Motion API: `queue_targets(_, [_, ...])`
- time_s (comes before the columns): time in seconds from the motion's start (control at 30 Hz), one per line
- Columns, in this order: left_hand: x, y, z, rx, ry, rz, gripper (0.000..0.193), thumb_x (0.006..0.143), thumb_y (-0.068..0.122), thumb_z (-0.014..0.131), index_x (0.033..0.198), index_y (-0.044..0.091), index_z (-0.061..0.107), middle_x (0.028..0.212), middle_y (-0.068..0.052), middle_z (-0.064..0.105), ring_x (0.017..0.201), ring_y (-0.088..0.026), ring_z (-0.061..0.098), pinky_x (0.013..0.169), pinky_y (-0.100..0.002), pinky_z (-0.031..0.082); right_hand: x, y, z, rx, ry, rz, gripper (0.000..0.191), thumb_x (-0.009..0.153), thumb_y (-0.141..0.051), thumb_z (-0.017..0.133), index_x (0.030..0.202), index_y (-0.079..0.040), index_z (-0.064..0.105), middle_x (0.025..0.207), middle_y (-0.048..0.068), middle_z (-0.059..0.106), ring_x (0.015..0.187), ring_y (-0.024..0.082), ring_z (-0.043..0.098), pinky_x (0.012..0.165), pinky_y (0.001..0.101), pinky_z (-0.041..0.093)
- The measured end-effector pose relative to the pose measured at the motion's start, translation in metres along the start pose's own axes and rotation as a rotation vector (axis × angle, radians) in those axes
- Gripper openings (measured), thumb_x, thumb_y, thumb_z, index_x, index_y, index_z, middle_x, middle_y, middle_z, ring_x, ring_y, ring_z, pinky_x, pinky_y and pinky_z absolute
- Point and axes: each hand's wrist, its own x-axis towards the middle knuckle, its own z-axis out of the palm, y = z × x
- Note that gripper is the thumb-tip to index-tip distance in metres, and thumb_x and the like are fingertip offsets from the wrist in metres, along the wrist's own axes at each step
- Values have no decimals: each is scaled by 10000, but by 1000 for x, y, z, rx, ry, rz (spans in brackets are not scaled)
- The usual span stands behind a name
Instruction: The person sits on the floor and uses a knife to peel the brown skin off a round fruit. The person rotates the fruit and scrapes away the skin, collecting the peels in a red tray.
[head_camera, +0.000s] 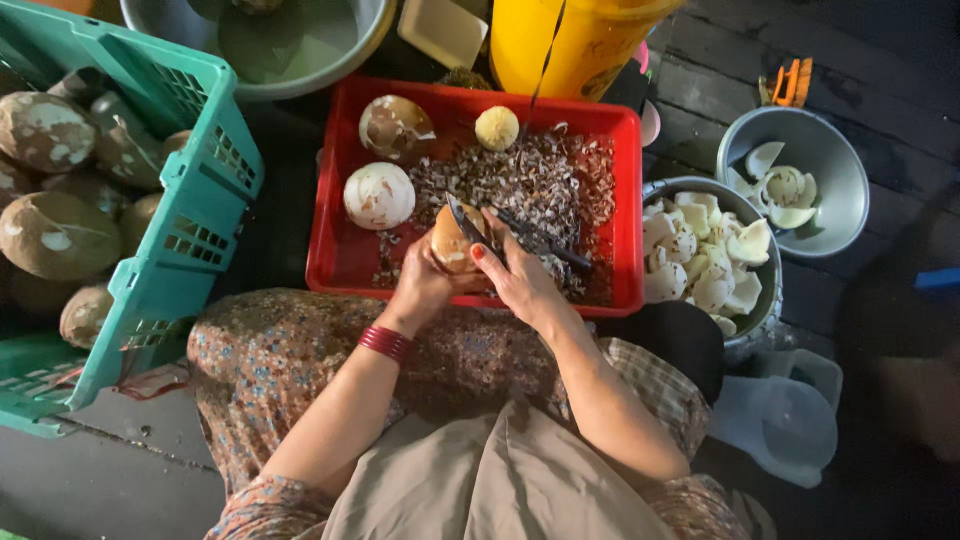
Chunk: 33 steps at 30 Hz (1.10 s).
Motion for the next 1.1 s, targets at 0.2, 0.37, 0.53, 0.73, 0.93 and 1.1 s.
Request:
queue_targets(0.2, [1, -5, -3, 90, -16, 16, 388, 827, 49, 809, 1180, -2, 658, 1093, -47, 743, 955, -114, 695, 856, -304, 603, -10, -29, -1, -335, -23, 114, 950, 923, -718, 433, 1640, -153, 172, 714, 220, 724, 648, 392, 726, 559, 497, 554])
queue_targets(0.37, [2, -5, -2, 55, 14, -106, 223, 867, 20, 715, 1088, -7, 710, 988, -40, 759, 878, -110, 677, 762, -308, 575, -17, -45, -3, -482, -75, 139, 936, 962, -639, 460, 1630, -79, 121, 656, 219, 705, 641, 410, 716, 571, 510, 562])
queue_targets(0.53, [4, 1, 3, 19, -20, -33, 291, 834, -12, 719, 1124, -7, 694, 1042, -41, 747, 938, -110, 672, 836, -294, 573, -15, -27, -1, -489, 23, 16, 916, 972, -653, 422, 1619, -43, 202, 649, 218, 683, 639, 439, 697, 567, 520, 543])
queue_targets(0.73, [-2, 3, 10, 168, 32, -58, 444, 781, 23, 813, 1182, 21, 623, 1066, -31, 718, 960, -102, 664, 844, -286, 580, 9, 11, 6, -141, 81, 137, 803, 1067, -769, 354, 1476, -104, 541, 829, 78, 736, 694, 178, 680, 574, 306, 504])
queue_targets(0.93, [-2, -1, -7, 63, -102, -102, 452, 751, -22, 866, 1154, -40, 662, 1097, -46, 727, 988, -107, 662, 870, -296, 575, 7, 32, -8, 684, -43, 306, 890, 849, -805, 477, 1455, -161, 573, 661, -74, 538, 410, 4, 327, 345, 190, 276])
queue_targets(1.1, [1, 5, -7, 47, -126, -135, 582, 733, -50, 818, 1279, -21, 620, 1150, -25, 715, 1016, -86, 660, 915, -281, 573, 10, 39, -5, 610, -38, 385, 839, 909, -759, 537, 1357, -65, 683, 686, -27, 530, 476, 25, 429, 406, 219, 328])
